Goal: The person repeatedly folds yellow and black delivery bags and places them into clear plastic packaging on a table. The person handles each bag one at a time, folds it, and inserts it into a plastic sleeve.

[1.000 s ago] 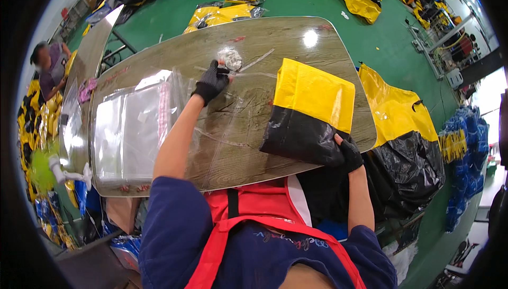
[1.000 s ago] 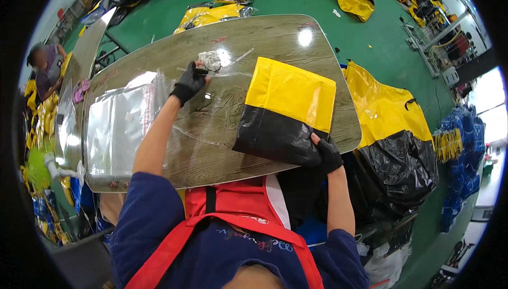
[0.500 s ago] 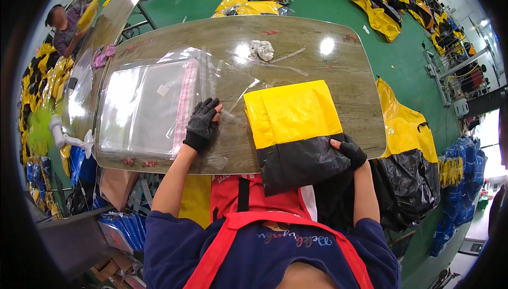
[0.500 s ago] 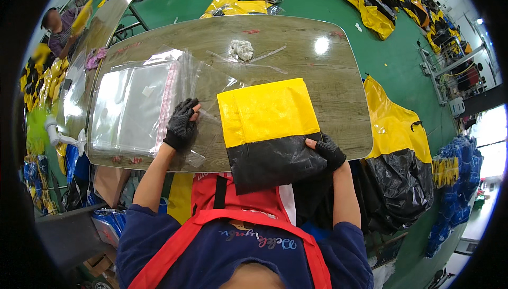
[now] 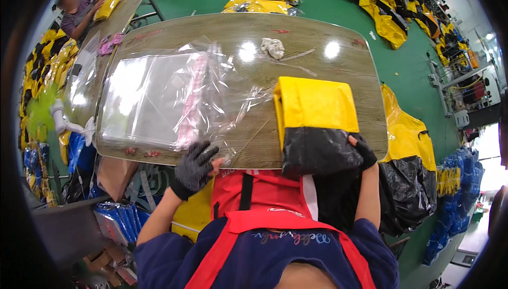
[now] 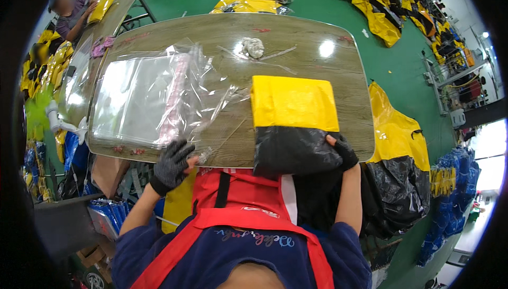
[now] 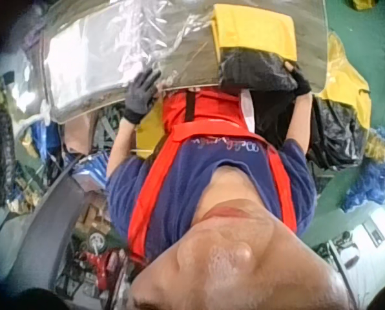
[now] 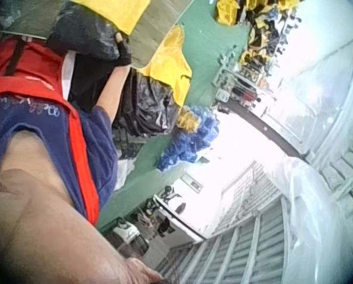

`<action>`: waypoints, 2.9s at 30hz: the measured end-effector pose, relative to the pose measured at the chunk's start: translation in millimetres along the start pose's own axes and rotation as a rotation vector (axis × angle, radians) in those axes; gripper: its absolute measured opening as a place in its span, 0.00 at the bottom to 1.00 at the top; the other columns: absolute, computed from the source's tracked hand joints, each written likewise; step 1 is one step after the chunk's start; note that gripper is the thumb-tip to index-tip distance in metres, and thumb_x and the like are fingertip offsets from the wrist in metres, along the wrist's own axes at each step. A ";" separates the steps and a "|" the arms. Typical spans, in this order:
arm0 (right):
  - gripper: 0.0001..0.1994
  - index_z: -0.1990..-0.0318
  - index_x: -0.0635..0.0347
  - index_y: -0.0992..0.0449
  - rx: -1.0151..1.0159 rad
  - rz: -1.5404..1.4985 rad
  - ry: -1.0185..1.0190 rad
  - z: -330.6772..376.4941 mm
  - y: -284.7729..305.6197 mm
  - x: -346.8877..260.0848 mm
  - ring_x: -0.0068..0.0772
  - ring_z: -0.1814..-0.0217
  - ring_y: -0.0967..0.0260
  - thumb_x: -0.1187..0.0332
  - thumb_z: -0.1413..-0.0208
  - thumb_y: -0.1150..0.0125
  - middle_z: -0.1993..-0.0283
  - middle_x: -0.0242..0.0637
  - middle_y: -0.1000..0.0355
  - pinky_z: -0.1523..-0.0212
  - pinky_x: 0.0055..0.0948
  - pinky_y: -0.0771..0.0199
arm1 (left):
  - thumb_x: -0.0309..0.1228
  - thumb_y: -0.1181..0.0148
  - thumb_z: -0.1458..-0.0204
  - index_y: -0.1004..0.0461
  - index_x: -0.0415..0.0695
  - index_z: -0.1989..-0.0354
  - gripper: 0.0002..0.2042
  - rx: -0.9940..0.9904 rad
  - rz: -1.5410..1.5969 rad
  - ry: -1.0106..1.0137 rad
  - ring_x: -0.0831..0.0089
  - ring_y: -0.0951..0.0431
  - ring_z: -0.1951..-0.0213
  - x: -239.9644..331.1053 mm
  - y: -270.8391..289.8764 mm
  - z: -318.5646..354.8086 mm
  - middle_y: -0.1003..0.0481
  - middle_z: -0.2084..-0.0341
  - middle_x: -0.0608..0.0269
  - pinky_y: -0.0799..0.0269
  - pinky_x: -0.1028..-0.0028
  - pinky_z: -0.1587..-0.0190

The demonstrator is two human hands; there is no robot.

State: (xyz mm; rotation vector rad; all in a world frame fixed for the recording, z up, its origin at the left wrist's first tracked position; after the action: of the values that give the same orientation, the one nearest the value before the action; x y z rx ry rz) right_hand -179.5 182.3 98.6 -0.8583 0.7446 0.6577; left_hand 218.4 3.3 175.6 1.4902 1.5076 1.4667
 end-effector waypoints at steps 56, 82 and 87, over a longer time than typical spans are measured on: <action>0.09 0.65 0.56 0.29 0.159 0.410 0.452 -43.6 -117.1 -9.1 0.19 0.61 0.38 0.68 0.49 0.34 0.67 0.26 0.33 0.57 0.19 0.37 | 0.36 0.42 0.46 0.57 0.42 0.32 0.37 0.095 1.487 0.709 0.65 0.37 0.40 -83.3 -66.7 -54.1 0.39 0.39 0.53 0.39 0.70 0.40; 0.19 0.75 0.63 0.28 0.401 1.005 0.421 37.6 -99.3 31.5 0.58 0.71 0.31 0.59 0.37 0.56 0.75 0.54 0.31 0.71 0.46 0.33 | 0.33 0.38 0.48 0.32 0.38 0.46 0.21 -0.157 1.597 0.899 0.68 0.23 0.57 -51.2 -87.9 -40.5 0.25 0.56 0.60 0.29 0.72 0.51; 0.18 0.68 0.59 0.24 0.332 1.231 0.287 49.0 -75.3 54.2 0.57 0.70 0.30 0.55 0.39 0.55 0.74 0.52 0.29 0.69 0.46 0.29 | 0.37 0.39 0.46 0.27 0.35 0.53 0.18 0.171 1.118 0.924 0.70 0.24 0.61 -20.7 -98.4 -22.5 0.22 0.62 0.59 0.30 0.72 0.55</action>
State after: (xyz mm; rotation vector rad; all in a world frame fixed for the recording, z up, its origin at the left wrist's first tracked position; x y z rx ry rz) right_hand -76.3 197.6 109.0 -0.0908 1.6082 1.4451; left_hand 170.9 -1.7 84.2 2.0292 1.2169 3.0516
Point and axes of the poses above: each hand's wrist, its own z-axis away from the middle knuckle, its own y-axis out of the back of the hand, x = y × z, the point moved 9 cm from there along -z, towards the middle knuckle
